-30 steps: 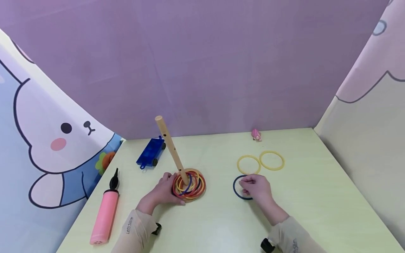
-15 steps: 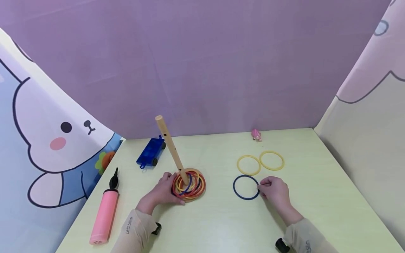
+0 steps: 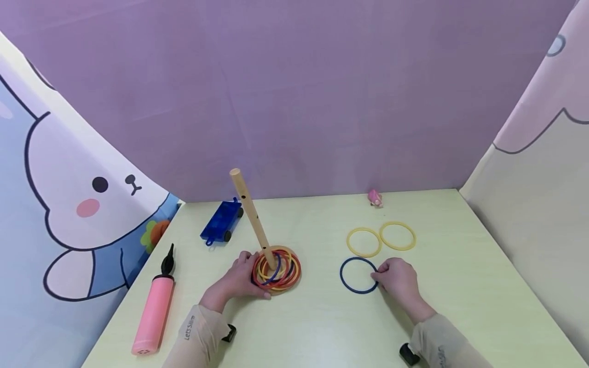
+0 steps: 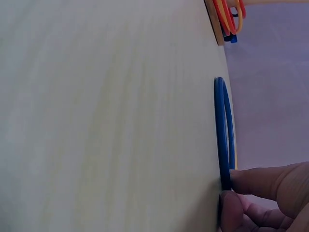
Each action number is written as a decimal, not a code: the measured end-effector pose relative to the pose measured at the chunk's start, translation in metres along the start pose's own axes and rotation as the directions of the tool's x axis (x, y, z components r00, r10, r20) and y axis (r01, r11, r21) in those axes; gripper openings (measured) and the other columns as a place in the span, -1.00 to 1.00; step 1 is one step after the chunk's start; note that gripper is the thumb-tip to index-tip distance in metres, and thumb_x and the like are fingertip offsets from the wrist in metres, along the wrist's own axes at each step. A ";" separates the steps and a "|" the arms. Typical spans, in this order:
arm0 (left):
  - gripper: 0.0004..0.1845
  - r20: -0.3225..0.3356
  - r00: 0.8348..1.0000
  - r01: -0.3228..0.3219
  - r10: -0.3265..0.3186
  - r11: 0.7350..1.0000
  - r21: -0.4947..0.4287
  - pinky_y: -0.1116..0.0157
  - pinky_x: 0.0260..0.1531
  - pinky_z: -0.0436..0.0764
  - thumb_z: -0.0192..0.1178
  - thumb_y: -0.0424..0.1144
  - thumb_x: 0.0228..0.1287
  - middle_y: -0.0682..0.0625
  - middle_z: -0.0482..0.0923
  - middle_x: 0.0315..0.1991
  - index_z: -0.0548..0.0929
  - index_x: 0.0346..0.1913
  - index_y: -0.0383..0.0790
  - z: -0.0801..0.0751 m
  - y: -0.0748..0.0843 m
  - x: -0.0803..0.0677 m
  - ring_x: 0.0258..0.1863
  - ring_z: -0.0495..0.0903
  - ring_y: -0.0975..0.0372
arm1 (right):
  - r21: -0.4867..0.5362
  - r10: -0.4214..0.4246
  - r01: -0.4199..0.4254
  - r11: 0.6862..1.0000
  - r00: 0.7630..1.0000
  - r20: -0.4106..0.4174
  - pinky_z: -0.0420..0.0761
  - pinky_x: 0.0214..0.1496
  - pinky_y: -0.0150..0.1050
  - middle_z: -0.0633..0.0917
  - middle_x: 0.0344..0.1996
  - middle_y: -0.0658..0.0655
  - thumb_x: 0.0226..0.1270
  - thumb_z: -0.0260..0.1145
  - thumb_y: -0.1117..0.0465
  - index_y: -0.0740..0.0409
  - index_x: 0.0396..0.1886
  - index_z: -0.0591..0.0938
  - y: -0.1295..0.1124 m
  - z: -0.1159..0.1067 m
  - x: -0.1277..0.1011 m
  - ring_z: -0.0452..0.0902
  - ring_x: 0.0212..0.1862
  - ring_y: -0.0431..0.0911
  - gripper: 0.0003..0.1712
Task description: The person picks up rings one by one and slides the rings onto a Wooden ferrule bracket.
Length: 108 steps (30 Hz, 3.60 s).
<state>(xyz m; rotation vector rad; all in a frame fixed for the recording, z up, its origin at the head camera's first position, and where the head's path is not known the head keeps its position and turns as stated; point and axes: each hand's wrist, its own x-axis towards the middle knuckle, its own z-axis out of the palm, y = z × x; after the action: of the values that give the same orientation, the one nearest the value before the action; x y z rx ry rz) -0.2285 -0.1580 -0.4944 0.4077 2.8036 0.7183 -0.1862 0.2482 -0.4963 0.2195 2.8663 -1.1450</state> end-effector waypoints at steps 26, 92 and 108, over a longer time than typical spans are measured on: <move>0.27 -0.001 1.000 0.002 -0.002 1.000 -0.007 -0.07 0.19 0.40 0.60 0.21 -0.34 -0.22 0.18 0.26 0.21 0.45 -0.29 -0.001 0.000 -0.001 0.21 0.28 -0.06 | 0.343 -0.053 0.023 0.939 0.995 0.079 0.67 -0.40 -0.23 0.70 -0.46 0.21 0.17 0.41 0.35 0.38 -0.34 0.70 -0.045 0.008 -0.005 0.59 -0.49 -0.11 -0.87; 0.29 0.014 1.000 0.016 -0.016 1.000 -0.025 -0.03 0.19 0.40 0.57 0.28 -0.36 -0.13 0.20 0.23 0.20 0.48 -0.19 0.002 -0.007 0.002 0.19 0.26 0.02 | 0.766 -0.226 0.102 0.634 0.972 0.057 0.68 -0.35 -0.28 0.68 -0.44 0.16 0.28 0.35 0.37 0.47 -0.18 0.63 -0.240 0.004 0.021 0.60 -0.53 -0.15 -0.79; 0.31 -0.018 1.000 -0.002 0.001 1.000 -0.017 -0.03 0.19 0.40 0.60 0.23 -0.38 -0.17 0.20 0.19 0.19 0.47 -0.30 0.005 -0.008 0.003 0.15 0.28 -0.01 | 0.635 -0.115 0.031 0.772 0.989 0.092 0.68 -0.38 -0.24 0.71 -0.39 0.28 0.23 0.35 0.42 0.51 -0.21 0.64 -0.131 0.066 0.032 0.61 -0.54 -0.14 -0.81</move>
<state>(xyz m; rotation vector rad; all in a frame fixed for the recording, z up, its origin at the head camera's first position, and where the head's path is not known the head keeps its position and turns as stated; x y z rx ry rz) -0.2320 -0.1616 -0.5028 0.4025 2.8121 0.7493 -0.2381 0.1129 -0.4581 0.0470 2.2858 -2.0295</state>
